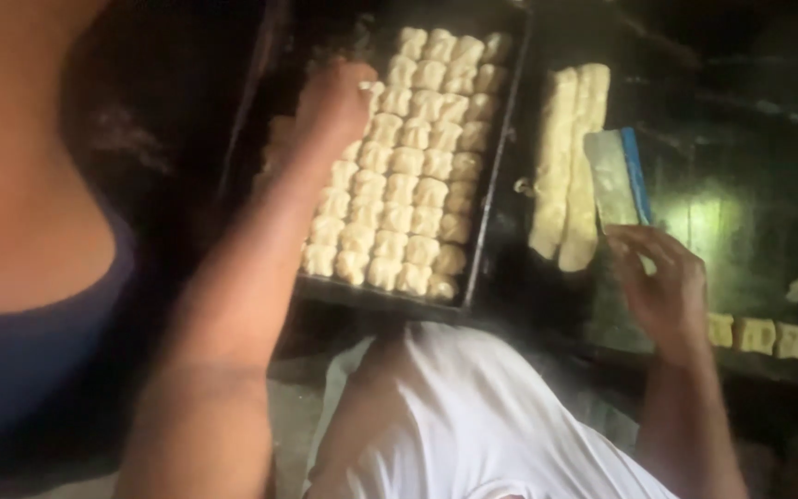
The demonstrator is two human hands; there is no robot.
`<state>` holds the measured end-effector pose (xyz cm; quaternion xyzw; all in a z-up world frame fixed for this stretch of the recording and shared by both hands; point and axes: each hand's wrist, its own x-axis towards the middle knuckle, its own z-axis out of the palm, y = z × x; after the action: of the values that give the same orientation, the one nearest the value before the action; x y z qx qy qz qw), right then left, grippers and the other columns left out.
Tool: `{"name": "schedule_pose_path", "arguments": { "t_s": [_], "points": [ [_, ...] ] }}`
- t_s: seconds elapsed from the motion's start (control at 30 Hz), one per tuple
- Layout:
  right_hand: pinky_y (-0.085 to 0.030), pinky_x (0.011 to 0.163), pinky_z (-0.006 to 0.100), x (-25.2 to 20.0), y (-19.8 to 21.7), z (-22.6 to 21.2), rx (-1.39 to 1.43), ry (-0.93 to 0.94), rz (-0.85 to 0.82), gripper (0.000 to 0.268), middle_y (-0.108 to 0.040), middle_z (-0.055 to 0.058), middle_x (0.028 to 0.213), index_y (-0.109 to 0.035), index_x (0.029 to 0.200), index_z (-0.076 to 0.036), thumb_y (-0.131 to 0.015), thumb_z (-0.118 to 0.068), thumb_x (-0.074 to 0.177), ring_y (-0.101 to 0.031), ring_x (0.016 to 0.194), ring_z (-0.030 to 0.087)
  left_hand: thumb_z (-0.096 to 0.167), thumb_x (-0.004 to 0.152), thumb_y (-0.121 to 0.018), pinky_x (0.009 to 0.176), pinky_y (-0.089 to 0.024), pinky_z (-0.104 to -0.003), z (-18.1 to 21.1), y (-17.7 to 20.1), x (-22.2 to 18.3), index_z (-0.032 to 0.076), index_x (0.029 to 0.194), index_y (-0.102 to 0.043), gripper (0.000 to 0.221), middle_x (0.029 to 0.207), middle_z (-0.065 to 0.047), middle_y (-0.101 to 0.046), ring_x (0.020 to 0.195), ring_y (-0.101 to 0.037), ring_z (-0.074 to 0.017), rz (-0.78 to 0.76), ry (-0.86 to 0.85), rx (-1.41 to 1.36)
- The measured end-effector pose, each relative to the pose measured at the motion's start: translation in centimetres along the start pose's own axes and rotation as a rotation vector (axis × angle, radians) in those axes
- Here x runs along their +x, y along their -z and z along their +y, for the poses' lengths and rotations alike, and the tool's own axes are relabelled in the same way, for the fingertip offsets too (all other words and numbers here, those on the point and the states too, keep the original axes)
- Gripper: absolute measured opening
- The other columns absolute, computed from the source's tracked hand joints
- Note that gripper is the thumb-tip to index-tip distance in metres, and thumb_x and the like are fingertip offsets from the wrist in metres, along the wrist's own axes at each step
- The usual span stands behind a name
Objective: Shape pieces of dough and arrange them in a baking tray.
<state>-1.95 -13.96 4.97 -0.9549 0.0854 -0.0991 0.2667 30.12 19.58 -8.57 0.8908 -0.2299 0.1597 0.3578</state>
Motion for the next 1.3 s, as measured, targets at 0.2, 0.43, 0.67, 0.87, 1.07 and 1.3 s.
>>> {"name": "schedule_pose_path", "arguments": {
  "t_s": [0.2, 0.43, 0.67, 0.87, 1.07, 1.3],
  "points": [
    [-0.057, 0.084, 0.036, -5.9, 3.2, 8.2, -0.105, -0.16, 0.123, 0.019, -0.075, 0.013, 0.115, -0.077, 0.122, -0.012, -0.063, -0.02, 0.11, -0.074, 0.103, 0.028, 0.008, 0.087, -0.072, 0.086, -0.056, -0.047, -0.8, 1.4, 1.0, 0.011, 0.092, -0.079, 0.009, 0.098, -0.019, -0.075, 0.097, -0.07, -0.0394, -0.062, 0.018, -0.052],
    [-0.057, 0.091, 0.036, -9.4, 6.3, 15.5, -0.236, -0.115, 0.198, 0.014, -0.075, 0.014, 0.12, -0.075, 0.119, -0.008, -0.063, -0.014, 0.115, -0.073, 0.104, 0.026, 0.006, 0.088, -0.068, 0.087, -0.055, -0.048, -0.6, 2.4, 1.6, 0.011, 0.1, -0.081, 0.018, 0.102, -0.022, -0.074, 0.097, -0.07, -0.0404, -0.186, 0.04, 0.067],
    [-0.053, 0.1, 0.048, -10.4, 7.4, 16.9, -0.213, -0.145, 0.145, 0.032, -0.071, 0.019, 0.129, -0.071, 0.128, -0.005, -0.066, -0.004, 0.096, -0.067, 0.12, 0.036, 0.02, 0.103, -0.058, 0.093, -0.043, -0.064, 13.3, 5.0, 0.2, 0.007, 0.131, -0.063, 0.031, 0.132, -0.033, -0.052, 0.12, -0.052, -0.0519, -0.234, 0.3, 0.268],
    [-0.056, 0.089, 0.047, -10.7, 7.9, 12.5, -0.318, -0.265, -0.043, 0.017, -0.073, 0.014, 0.115, -0.071, 0.1, -0.009, -0.076, -0.012, 0.084, -0.07, 0.106, 0.035, 0.01, 0.096, -0.073, 0.105, -0.047, -0.046, 25.4, 3.5, -7.2, 0.006, 0.127, -0.069, 0.032, 0.132, -0.018, -0.064, 0.123, -0.06, -0.0342, -0.215, 0.093, -0.155],
    [-0.061, 0.08, 0.036, -10.3, 7.6, 11.0, 0.427, -0.435, -0.381, 0.022, -0.077, 0.011, 0.101, -0.07, 0.106, -0.007, -0.074, -0.012, 0.086, -0.074, 0.094, 0.021, 0.014, 0.085, -0.078, 0.095, -0.056, -0.036, 36.6, -1.1, -13.5, 0.004, 0.134, -0.059, 0.053, 0.125, -0.015, -0.068, 0.112, -0.068, -0.0253, -0.844, 0.046, -0.678],
    [-0.057, 0.103, 0.042, -8.7, 3.5, 10.6, 0.142, 0.394, 0.16, 0.031, -0.074, 0.007, 0.125, -0.069, 0.12, -0.012, -0.079, -0.01, 0.091, -0.07, 0.12, 0.026, 0.006, 0.098, -0.056, 0.089, -0.059, -0.031, 35.8, -8.1, -18.5, -0.004, 0.123, -0.07, 0.03, 0.113, -0.016, -0.074, 0.1, -0.071, -0.0197, -0.779, 0.465, -1.252]
  ]
}}
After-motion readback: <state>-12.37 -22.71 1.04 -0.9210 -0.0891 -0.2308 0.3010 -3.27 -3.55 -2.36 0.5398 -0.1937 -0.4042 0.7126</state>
